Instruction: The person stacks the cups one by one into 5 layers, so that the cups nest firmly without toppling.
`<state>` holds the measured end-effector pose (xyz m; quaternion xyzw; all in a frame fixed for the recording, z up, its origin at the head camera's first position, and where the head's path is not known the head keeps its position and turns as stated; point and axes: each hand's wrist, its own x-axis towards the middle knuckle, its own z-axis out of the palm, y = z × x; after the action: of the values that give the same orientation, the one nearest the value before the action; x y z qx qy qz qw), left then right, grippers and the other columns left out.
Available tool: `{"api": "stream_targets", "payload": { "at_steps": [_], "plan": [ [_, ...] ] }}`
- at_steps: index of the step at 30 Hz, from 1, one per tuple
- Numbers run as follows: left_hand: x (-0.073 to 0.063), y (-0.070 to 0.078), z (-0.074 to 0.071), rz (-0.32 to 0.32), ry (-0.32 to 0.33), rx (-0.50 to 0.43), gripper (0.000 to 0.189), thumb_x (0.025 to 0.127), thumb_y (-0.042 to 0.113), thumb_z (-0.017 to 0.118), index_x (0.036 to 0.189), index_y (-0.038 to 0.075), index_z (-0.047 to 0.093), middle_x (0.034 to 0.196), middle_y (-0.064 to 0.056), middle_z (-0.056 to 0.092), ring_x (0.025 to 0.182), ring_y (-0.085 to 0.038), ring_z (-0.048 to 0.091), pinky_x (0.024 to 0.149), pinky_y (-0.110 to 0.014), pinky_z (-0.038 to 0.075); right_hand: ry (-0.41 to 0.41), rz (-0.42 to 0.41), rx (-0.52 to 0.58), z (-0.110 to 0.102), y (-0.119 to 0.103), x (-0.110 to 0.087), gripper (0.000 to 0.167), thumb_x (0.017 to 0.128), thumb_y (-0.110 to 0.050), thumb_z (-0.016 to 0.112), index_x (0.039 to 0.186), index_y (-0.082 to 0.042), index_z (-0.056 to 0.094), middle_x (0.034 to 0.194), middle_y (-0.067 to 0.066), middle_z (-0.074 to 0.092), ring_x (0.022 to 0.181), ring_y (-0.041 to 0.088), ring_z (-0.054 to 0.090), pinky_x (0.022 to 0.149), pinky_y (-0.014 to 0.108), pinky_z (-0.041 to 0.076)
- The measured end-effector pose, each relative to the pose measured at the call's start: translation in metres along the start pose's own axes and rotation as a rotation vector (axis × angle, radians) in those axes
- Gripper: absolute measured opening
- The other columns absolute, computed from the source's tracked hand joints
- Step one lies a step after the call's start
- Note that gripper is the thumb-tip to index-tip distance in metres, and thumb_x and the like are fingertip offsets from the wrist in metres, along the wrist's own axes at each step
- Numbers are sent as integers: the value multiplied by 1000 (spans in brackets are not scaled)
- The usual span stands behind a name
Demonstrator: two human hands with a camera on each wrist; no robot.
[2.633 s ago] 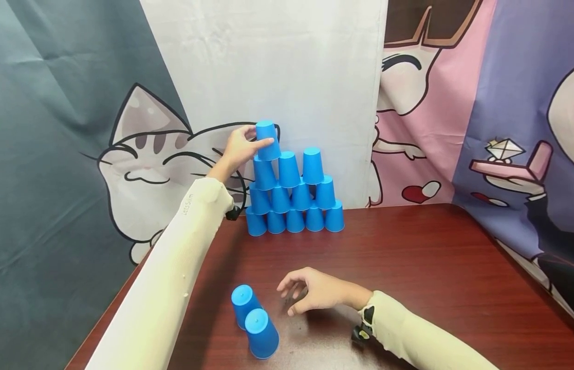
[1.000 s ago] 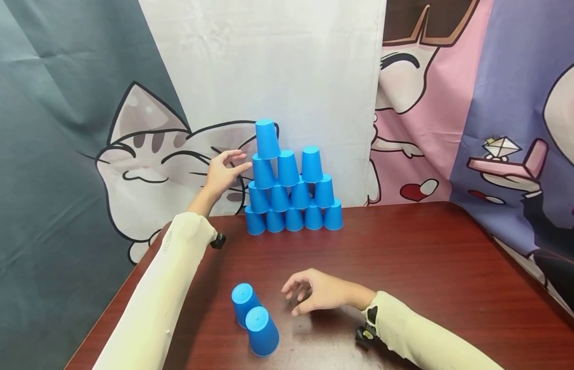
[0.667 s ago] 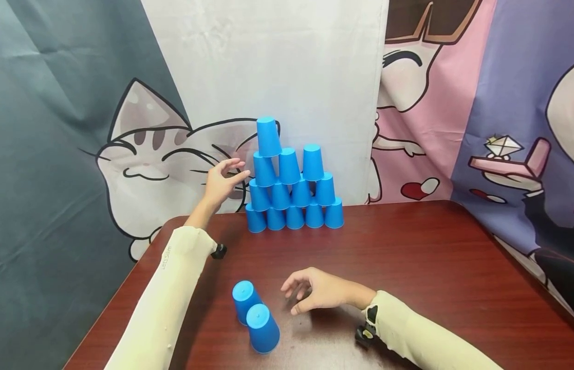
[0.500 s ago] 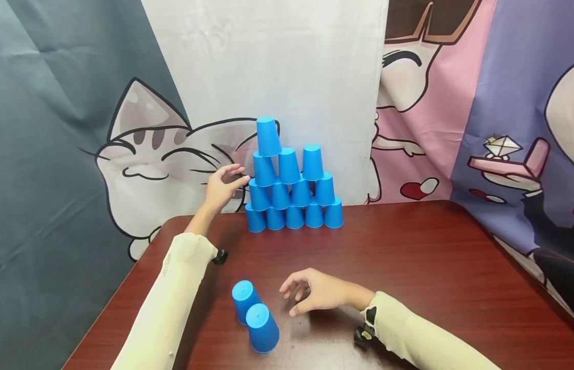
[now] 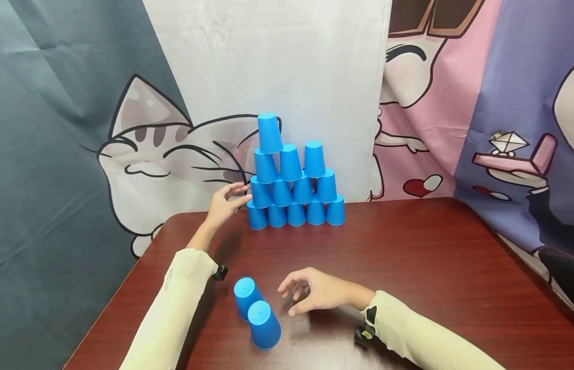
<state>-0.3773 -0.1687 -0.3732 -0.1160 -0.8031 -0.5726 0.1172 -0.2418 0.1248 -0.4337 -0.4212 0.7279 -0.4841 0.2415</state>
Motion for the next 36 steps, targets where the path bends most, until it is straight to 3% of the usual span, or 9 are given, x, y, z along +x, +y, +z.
{"api": "stream_targets", "payload": {
  "at_steps": [7,12,16,23,26,30,36],
  "plan": [
    [-12,-13,0,-42,-44,-12,54,91,30,74,136,8,55,132,-11,63,135,-29,46,94,-53,51,-19,-24,23,3,0,1,41,87,-13,75,124,-2,62,115,19,67,97,39,61,70,33,55],
    [-19,-21,-2,-90,-136,-2,58,91,36,73,139,9,53,136,-10,61,128,-34,50,90,-49,52,-24,-26,27,5,-1,2,40,87,-11,75,124,-1,62,115,19,67,97,39,61,70,33,55],
    [-24,-28,-8,-84,-218,20,59,93,33,70,143,8,49,137,-8,60,125,-33,52,80,-40,51,-30,-27,31,7,-2,2,41,86,-9,75,124,-1,62,115,20,67,97,37,62,69,33,55],
    [-31,-40,-12,-46,-356,2,59,94,28,70,144,9,47,139,-7,58,134,-40,45,94,-65,45,-19,-24,33,10,-3,2,43,85,-10,76,124,0,61,115,19,67,96,34,62,68,31,55],
    [-33,-43,-12,-43,-420,-6,60,93,31,70,144,8,48,140,-9,57,133,-43,45,94,-66,44,-17,-28,33,13,-4,3,44,85,-10,76,125,-1,61,116,17,68,96,35,62,67,30,54],
    [-37,-48,-11,-47,-509,-1,57,93,31,70,142,9,50,140,-11,58,125,-42,52,89,-63,47,-17,-33,23,15,-5,5,45,84,-10,77,126,-2,61,117,11,69,96,35,62,65,29,54],
    [-44,-54,-12,-66,-600,5,57,92,28,71,141,8,51,139,-13,58,106,-42,58,70,-44,50,-4,-33,6,17,-10,6,45,83,-11,79,125,-5,62,115,-1,69,95,32,62,62,28,54]
  ]
}}
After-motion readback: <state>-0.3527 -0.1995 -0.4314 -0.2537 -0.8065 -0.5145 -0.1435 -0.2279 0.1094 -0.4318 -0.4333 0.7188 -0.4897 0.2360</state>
